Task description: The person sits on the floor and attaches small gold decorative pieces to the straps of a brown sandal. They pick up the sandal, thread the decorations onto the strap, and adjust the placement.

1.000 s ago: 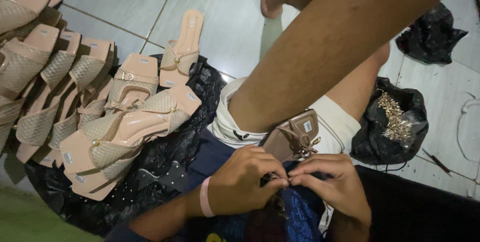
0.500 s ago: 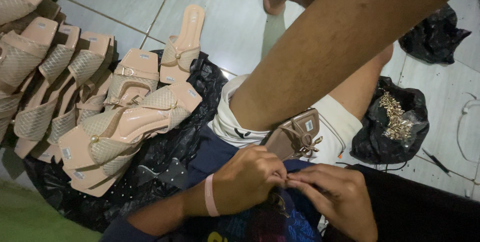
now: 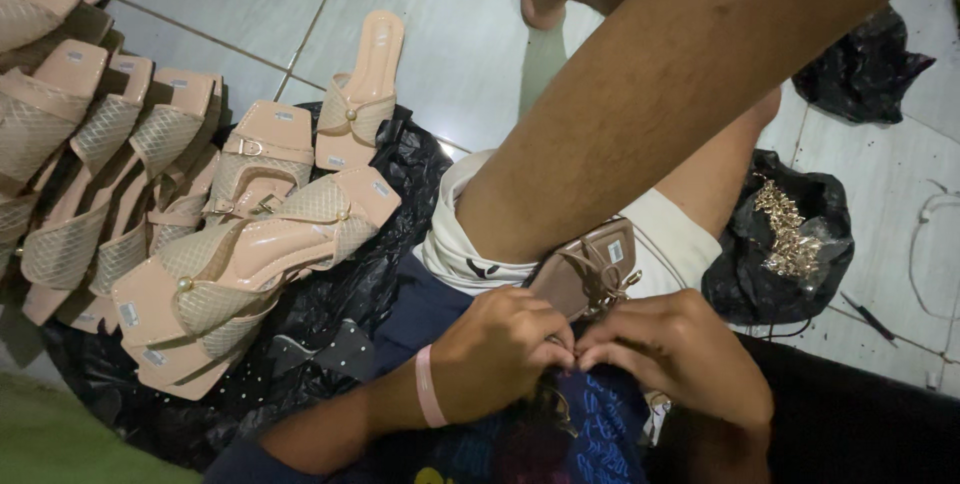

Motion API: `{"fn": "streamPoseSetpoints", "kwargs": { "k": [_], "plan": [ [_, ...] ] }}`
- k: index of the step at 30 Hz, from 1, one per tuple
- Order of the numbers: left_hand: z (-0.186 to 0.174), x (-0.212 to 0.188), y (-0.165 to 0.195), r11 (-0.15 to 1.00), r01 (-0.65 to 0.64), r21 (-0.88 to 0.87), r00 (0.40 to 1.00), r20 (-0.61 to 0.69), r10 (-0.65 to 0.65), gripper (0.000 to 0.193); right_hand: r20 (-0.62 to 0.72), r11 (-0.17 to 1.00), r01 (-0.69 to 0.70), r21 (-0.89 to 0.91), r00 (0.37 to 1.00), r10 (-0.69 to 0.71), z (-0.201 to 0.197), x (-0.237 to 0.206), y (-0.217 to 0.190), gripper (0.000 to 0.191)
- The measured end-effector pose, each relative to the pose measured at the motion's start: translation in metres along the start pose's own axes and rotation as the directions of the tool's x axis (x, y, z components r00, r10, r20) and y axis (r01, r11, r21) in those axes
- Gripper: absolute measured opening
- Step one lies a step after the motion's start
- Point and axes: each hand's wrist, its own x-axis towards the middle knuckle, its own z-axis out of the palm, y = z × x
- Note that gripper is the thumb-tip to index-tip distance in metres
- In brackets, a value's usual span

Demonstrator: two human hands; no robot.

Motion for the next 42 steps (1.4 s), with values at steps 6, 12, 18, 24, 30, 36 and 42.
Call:
{"fn": "streamPoseSetpoints", "kwargs": {
  "k": [6, 12, 18, 24, 30, 36, 42],
  "plan": [
    [-0.002, -0.002, 0.002, 0.997, -0.023, 0.078, 1.000, 0.014, 0.022, 0.003, 0.005, 0.982, -0.070, 0.174, 0.998, 0.070, 0.010, 0.000, 0.014, 0.011],
    [-0.001, -0.004, 0.015, 0.976, 0.200, 0.092, 0.979, 0.013, -0.202, 0.009, 0.066, 0.946, -0.203, 0.252, 0.979, 0.192, 0.008, 0.006, 0.010, 0.008],
    [0.003, -0.008, 0.022, 0.966, 0.109, 0.235, 0.993, -0.075, -0.094, 0.007, 0.080, 0.939, -0.312, 0.145, 0.950, 0.303, 0.008, 0.005, 0.003, 0.012],
    [0.002, -0.006, 0.024, 0.957, 0.139, 0.253, 0.989, -0.075, -0.124, 0.005, 0.043, 0.877, -0.362, 0.315, 0.929, 0.368, 0.025, -0.003, 0.024, 0.012],
    [0.000, -0.002, 0.029, 0.956, 0.169, 0.238, 0.984, -0.096, -0.150, 0.008, -0.008, 0.767, -0.301, 0.566, 0.929, 0.371, 0.045, -0.016, 0.048, 0.008],
    [-0.006, -0.007, 0.025, 0.977, 0.122, 0.172, 0.989, -0.102, -0.105, 0.028, -0.026, 0.781, -0.299, 0.549, 0.927, 0.374, 0.049, -0.021, 0.052, 0.008],
    [-0.006, -0.008, 0.021, 0.989, 0.123, 0.088, 0.990, -0.080, -0.116, 0.016, -0.041, 0.774, -0.246, 0.584, 0.943, 0.331, 0.049, -0.023, 0.053, 0.007]
  ]
}}
